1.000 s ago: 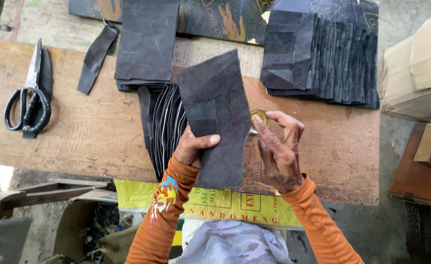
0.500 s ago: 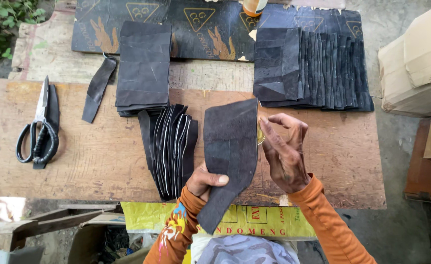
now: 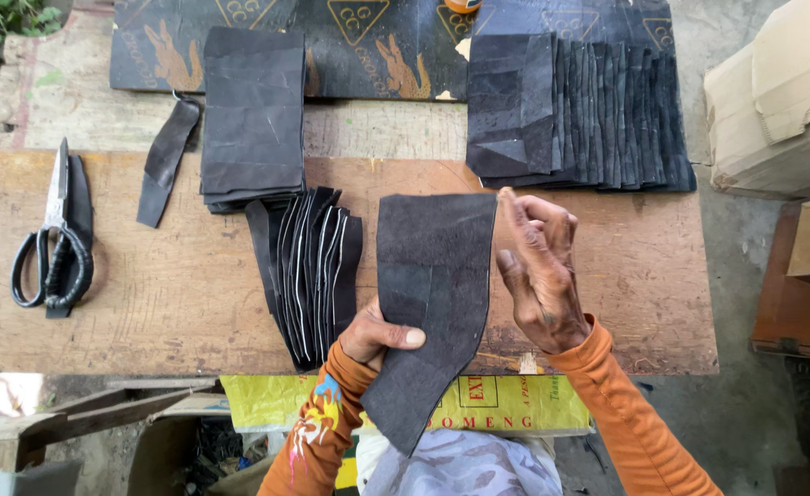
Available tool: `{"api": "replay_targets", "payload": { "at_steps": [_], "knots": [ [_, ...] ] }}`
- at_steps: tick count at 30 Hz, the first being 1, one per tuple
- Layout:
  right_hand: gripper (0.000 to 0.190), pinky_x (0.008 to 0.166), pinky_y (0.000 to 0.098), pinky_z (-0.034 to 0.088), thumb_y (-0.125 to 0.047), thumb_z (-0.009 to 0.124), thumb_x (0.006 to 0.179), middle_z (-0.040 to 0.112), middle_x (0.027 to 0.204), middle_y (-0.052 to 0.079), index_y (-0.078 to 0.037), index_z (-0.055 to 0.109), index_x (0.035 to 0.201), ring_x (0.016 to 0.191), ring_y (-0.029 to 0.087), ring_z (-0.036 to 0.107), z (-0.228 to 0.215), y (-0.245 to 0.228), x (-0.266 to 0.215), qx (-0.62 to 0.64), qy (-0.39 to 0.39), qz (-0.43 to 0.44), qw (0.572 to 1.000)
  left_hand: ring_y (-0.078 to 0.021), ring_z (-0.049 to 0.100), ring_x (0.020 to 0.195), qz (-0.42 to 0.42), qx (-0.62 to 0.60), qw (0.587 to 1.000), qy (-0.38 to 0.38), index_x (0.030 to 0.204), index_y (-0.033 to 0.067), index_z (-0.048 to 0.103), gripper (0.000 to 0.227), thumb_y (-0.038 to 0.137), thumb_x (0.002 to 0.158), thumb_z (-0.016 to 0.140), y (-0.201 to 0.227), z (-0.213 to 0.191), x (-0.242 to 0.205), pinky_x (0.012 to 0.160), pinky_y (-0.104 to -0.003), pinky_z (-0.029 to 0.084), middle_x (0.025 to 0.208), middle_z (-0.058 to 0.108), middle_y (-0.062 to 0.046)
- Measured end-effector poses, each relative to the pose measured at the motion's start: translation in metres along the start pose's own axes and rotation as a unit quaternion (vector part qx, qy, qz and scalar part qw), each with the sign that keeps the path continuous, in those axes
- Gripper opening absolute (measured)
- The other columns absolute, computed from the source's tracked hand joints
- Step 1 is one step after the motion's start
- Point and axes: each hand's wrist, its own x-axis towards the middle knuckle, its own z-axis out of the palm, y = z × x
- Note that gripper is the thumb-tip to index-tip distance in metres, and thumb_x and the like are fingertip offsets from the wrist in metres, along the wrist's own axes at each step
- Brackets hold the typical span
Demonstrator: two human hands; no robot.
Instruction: The person repeatedly picks up black rectangular material pieces from a stack on a wooden table. They dip a finger into a small glass jar containing a yellow liquid and apply it to the surface of the material. After application, the person places the treated piece onto a separate stack on the table.
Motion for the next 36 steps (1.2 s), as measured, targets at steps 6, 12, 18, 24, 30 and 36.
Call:
{"api": "replay_targets", "payload": {
  "at_steps": [6, 12, 18, 24, 30, 36],
  "knots": [
    [0.049, 0.105, 0.0356, 0.049, 0.004, 0.054, 0.096, 0.061, 0.128, 0.014, -0.007, 0.054, 0.144, 0.118, 0.027, 0.059, -0.014, -0.028, -0.048, -0.016, 0.062, -0.031, 0.997, -0.0221, 0.063, 0.116, 0.203, 0.172, 0.960, 0.085, 0.138, 0.0030, 0.055, 0.061, -0.003, 0.081, 0.073, 0.033, 0.019, 0.006, 0.103, -0.036, 0.051, 0.126, 0.066, -0.010],
    [0.050, 0.105, 0.0326, 0.051, -0.001, 0.052, 0.103, 0.060, 0.124, 0.013, 0.001, 0.048, 0.152, 0.111, 0.019, 0.059, -0.016, 0.020, -0.064, 0.093, 0.150, 0.198, 0.964, -0.0154, 0.061, 0.123, 0.308, 0.499, 0.809, 0.035, 0.139, 0.0013, 0.059, 0.039, 0.008, 0.102, 0.070, 0.123, 0.026, 0.032, 0.111, -0.032, 0.050, 0.130, 0.066, -0.004],
    [0.072, 0.103, 0.0362, 0.053, -0.004, 0.049, 0.099, 0.065, 0.128, 0.016, -0.003, 0.017, 0.164, 0.116, 0.022, 0.064, 0.028, 0.056, -0.063, 0.129, 0.105, 0.244, 0.955, -0.0173, 0.064, 0.119, 0.390, 0.460, 0.796, 0.059, 0.140, 0.0017, 0.052, 0.064, 0.003, 0.085, 0.084, 0.174, 0.016, 0.169, 0.111, -0.033, 0.052, 0.128, 0.068, -0.006],
    [0.076, 0.100, 0.0363, 0.052, -0.002, 0.051, 0.098, 0.071, 0.127, 0.017, -0.006, 0.015, 0.164, 0.113, 0.023, 0.069, 0.049, 0.078, -0.062, 0.044, 0.092, 0.250, 0.963, -0.0185, 0.066, 0.113, 0.328, 0.441, 0.832, 0.079, 0.137, 0.0017, 0.053, 0.070, 0.004, 0.076, 0.088, 0.129, -0.028, 0.283, 0.104, -0.033, 0.053, 0.124, 0.069, -0.008],
    [0.075, 0.073, 0.0279, 0.055, -0.002, 0.052, 0.096, 0.073, 0.125, 0.013, -0.006, 0.016, 0.162, 0.075, 0.014, 0.067, 0.052, 0.083, -0.066, 0.046, 0.083, 0.295, 0.951, -0.0195, 0.068, 0.111, 0.287, 0.431, 0.849, 0.104, 0.134, 0.0029, 0.053, 0.068, 0.007, 0.075, 0.088, 0.109, -0.037, 0.321, 0.101, -0.034, 0.055, 0.122, 0.071, -0.009],
    [0.073, 0.076, 0.0271, 0.054, -0.001, 0.053, 0.098, 0.072, 0.126, 0.014, -0.004, 0.018, 0.163, 0.081, 0.013, 0.067, 0.051, 0.084, -0.067, 0.043, 0.089, 0.264, 0.959, -0.0227, 0.068, 0.112, 0.282, 0.487, 0.815, 0.133, 0.132, 0.0014, 0.054, 0.068, 0.009, 0.074, 0.088, 0.104, -0.038, 0.332, 0.103, -0.036, 0.054, 0.121, 0.071, -0.011]
  ]
}}
